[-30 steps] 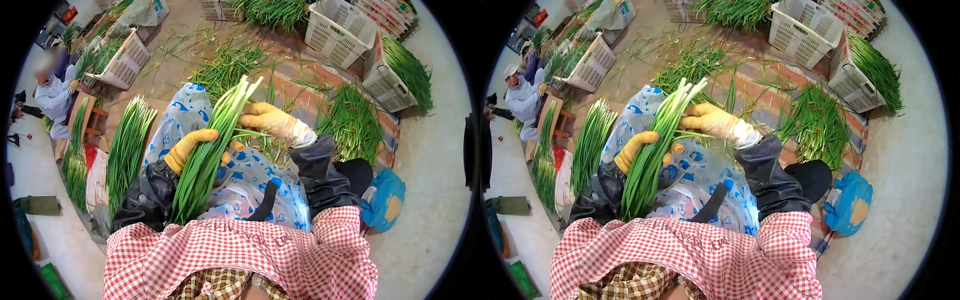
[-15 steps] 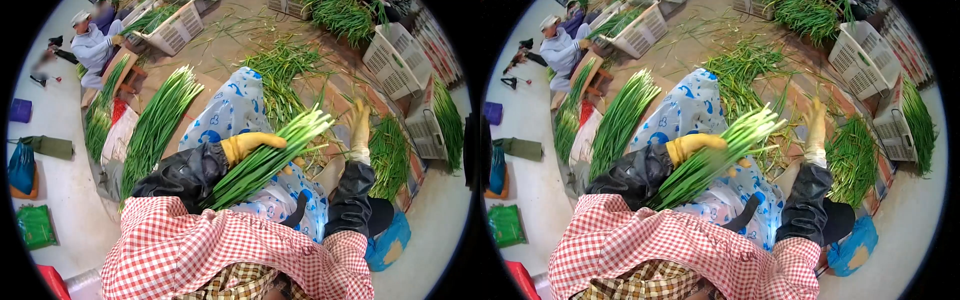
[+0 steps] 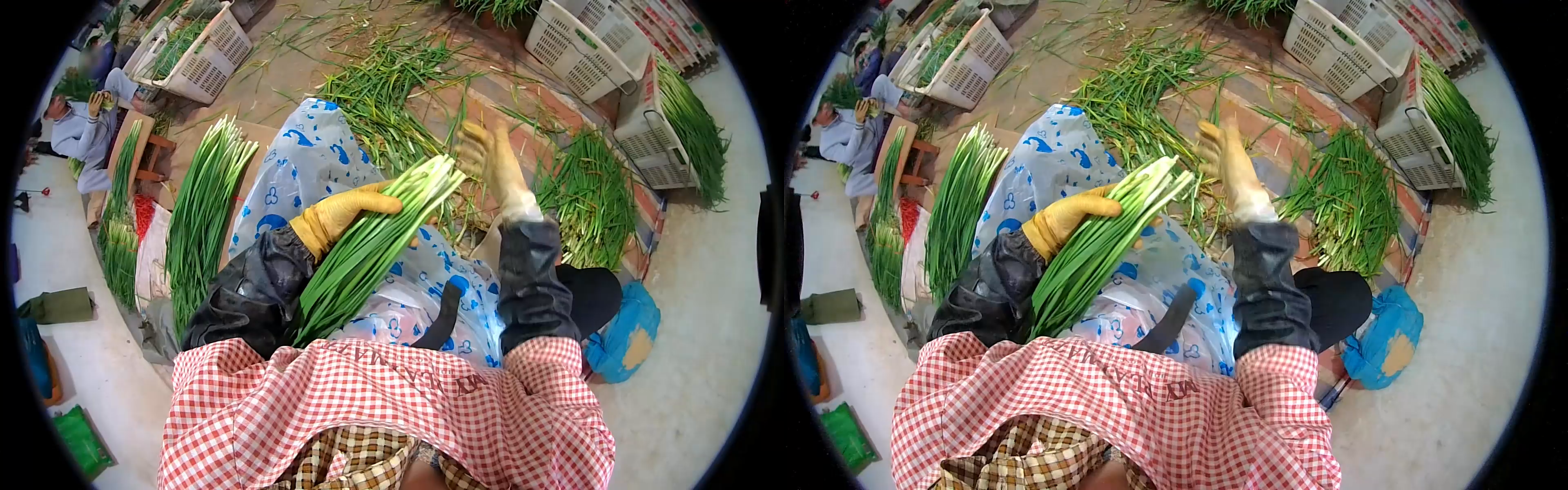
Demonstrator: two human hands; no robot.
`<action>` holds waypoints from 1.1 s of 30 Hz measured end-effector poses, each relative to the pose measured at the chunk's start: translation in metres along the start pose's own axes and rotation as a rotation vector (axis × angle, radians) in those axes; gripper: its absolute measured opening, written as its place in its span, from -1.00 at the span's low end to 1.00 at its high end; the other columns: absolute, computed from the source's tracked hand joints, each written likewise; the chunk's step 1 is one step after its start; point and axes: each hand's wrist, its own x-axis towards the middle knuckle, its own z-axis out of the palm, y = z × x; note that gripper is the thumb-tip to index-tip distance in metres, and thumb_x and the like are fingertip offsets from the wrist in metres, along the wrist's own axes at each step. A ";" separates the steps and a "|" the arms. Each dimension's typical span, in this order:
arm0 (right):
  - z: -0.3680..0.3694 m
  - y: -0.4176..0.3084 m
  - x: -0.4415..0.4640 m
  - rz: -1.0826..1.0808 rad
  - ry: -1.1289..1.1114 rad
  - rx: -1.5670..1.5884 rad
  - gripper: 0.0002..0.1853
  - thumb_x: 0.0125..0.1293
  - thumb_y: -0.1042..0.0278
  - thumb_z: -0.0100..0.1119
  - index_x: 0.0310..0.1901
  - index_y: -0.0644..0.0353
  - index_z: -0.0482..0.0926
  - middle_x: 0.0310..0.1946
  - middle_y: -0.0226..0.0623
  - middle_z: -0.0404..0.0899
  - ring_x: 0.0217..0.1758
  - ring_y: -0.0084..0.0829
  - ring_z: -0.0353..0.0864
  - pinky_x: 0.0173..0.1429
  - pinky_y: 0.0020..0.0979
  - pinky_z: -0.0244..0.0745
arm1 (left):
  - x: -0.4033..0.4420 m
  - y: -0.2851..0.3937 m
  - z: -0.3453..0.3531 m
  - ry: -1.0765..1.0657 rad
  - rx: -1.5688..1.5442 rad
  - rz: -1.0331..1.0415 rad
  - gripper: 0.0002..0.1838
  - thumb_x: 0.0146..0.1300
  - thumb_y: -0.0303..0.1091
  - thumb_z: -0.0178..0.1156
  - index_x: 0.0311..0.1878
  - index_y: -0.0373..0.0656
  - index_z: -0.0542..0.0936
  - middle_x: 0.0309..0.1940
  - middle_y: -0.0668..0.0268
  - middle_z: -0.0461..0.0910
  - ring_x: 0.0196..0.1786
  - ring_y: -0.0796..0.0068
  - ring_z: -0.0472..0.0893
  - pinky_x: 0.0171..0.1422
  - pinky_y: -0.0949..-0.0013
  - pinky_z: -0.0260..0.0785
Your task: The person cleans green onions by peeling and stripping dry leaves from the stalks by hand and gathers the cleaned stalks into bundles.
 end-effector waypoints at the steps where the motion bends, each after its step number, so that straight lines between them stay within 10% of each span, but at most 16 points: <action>1: 0.011 0.002 -0.019 -0.001 0.002 -0.003 -0.14 0.34 -0.44 -0.47 0.38 0.18 0.14 0.39 -0.08 0.13 0.36 -0.15 0.25 0.41 -0.10 0.09 | -0.001 0.003 -0.001 0.038 0.026 0.000 -0.31 0.15 -0.38 0.23 0.35 -0.23 0.21 0.07 0.05 0.50 -0.02 0.31 0.61 0.06 0.27 0.53; 8: 0.075 0.025 -0.050 -0.208 0.126 0.214 -0.27 0.23 0.32 0.28 0.37 0.18 0.12 -0.02 -0.22 0.52 -0.10 -0.44 0.55 -0.02 -0.48 0.49 | 0.015 -0.015 -0.001 0.320 0.464 0.167 -0.50 0.19 -0.42 0.21 0.21 -0.21 0.37 -0.12 0.26 0.57 -0.25 0.49 0.61 -0.18 0.46 0.50; 15: 0.081 0.018 -0.049 -0.231 0.144 0.214 -0.51 0.27 0.37 0.21 0.22 0.19 0.36 -0.15 -0.25 0.56 -0.20 -0.49 0.56 -0.15 -0.50 0.48 | 0.010 -0.020 0.007 0.366 0.352 0.204 -0.63 0.25 -0.32 0.13 0.09 -0.29 0.48 -0.22 0.33 0.59 -0.27 0.64 0.56 -0.17 0.55 0.43; 20: 0.090 0.033 -0.043 -0.332 0.304 0.267 -0.83 0.32 0.32 0.15 -0.16 0.16 0.43 -0.26 -0.21 0.61 -0.33 -0.50 0.56 -0.25 -0.51 0.48 | 0.016 -0.030 0.013 0.673 1.148 0.466 -0.58 0.18 -0.26 0.24 0.03 -0.32 0.48 -0.24 0.23 0.63 -0.22 0.42 0.59 -0.07 0.35 0.43; 33: 0.089 0.029 -0.044 -0.113 0.175 0.403 -0.67 0.39 0.12 0.05 -0.04 0.24 0.47 -0.40 -0.17 0.62 -0.43 -0.45 0.60 -0.32 -0.49 0.51 | 0.002 -0.021 0.021 0.722 1.258 0.314 -0.72 0.26 -0.25 0.20 -0.07 -0.24 0.55 -0.29 0.13 0.63 -0.24 0.36 0.62 -0.11 0.38 0.43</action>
